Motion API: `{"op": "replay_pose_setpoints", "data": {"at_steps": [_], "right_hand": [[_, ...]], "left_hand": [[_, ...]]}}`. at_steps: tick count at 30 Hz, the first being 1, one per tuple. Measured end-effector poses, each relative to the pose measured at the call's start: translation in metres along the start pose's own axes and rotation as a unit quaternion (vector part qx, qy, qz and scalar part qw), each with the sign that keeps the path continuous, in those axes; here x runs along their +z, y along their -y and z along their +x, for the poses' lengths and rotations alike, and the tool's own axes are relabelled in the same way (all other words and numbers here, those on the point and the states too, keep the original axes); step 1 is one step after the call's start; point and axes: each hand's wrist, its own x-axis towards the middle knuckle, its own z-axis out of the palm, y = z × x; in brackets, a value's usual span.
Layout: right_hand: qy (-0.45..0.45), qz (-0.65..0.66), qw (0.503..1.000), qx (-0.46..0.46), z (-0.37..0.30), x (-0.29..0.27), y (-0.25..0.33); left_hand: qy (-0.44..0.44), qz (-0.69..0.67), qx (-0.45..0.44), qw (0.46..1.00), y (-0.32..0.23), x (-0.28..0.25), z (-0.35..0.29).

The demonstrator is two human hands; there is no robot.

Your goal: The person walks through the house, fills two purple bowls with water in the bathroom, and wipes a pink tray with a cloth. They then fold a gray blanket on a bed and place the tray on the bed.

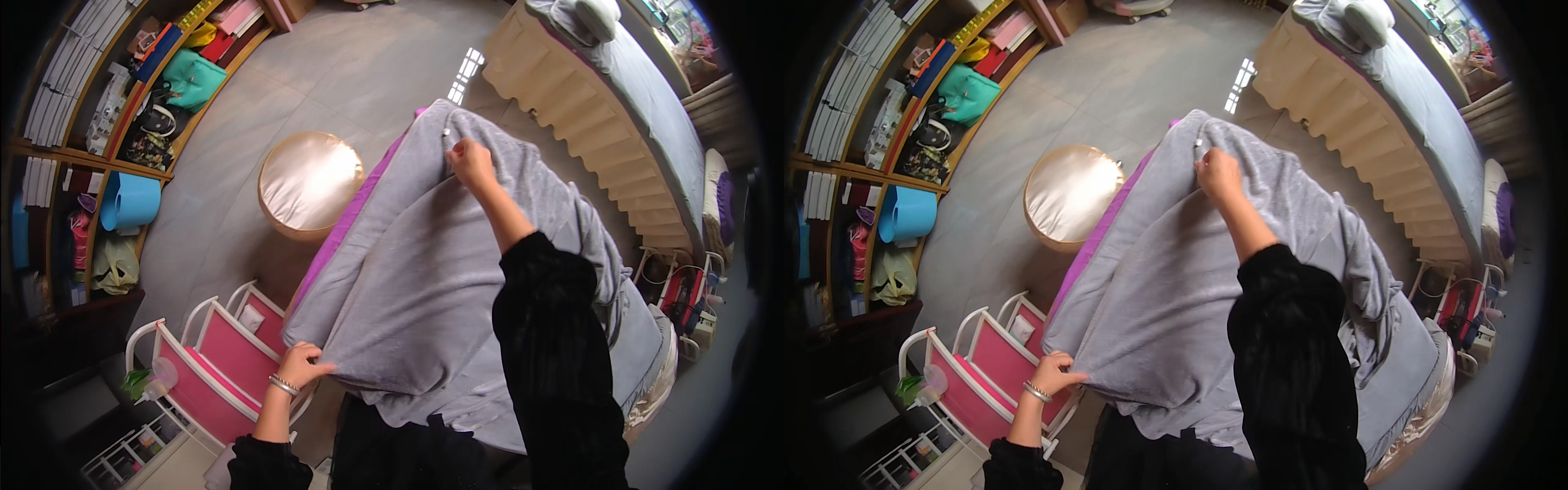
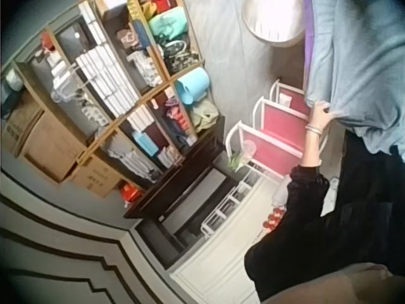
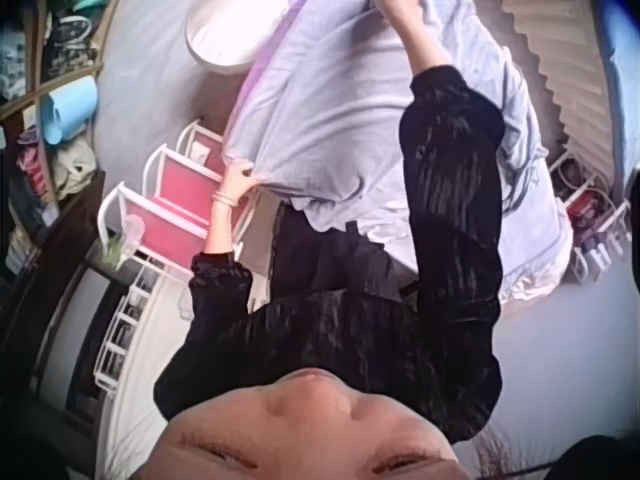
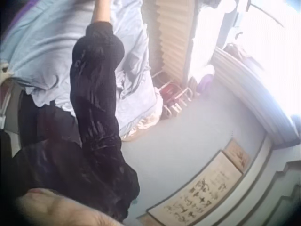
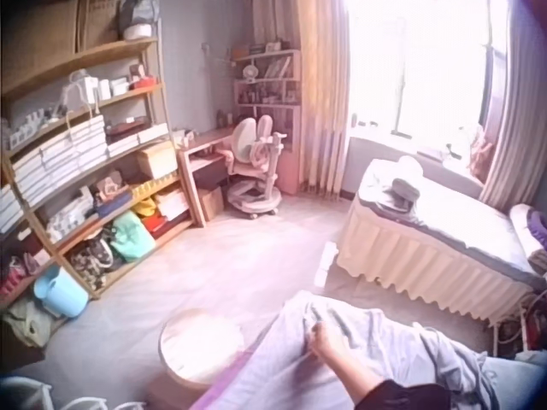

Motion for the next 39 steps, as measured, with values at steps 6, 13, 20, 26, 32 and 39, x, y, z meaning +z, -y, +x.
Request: {"op": "replay_pose_setpoints", "data": {"at_steps": [6,13,20,26,32,39], "right_hand": [[-0.017,-0.115,0.991,0.073,0.032,0.031,0.007],[-0.176,0.180,0.968,0.018,0.089,-0.025,0.032],[-0.088,0.043,0.994,-0.050,0.051,0.043,0.015],[-0.124,0.067,0.961,-0.236,-0.120,0.015,0.044],[-0.004,0.183,0.981,-0.064,-0.326,-0.013,0.005],[0.105,0.028,0.937,0.331,-0.522,-0.038,-0.139]], "left_hand": [[0.029,-0.093,-0.021,0.995,-0.013,-0.016,-0.040],[-0.131,-0.352,-0.201,0.905,0.039,-0.016,-0.061],[-0.245,-0.100,-0.215,0.940,0.094,-0.018,-0.027],[-0.338,0.145,-0.001,0.930,0.005,0.031,-0.017],[-0.145,0.288,-0.205,0.924,0.049,0.085,-0.068],[-0.171,0.244,0.062,0.952,0.002,0.091,-0.090]]}}
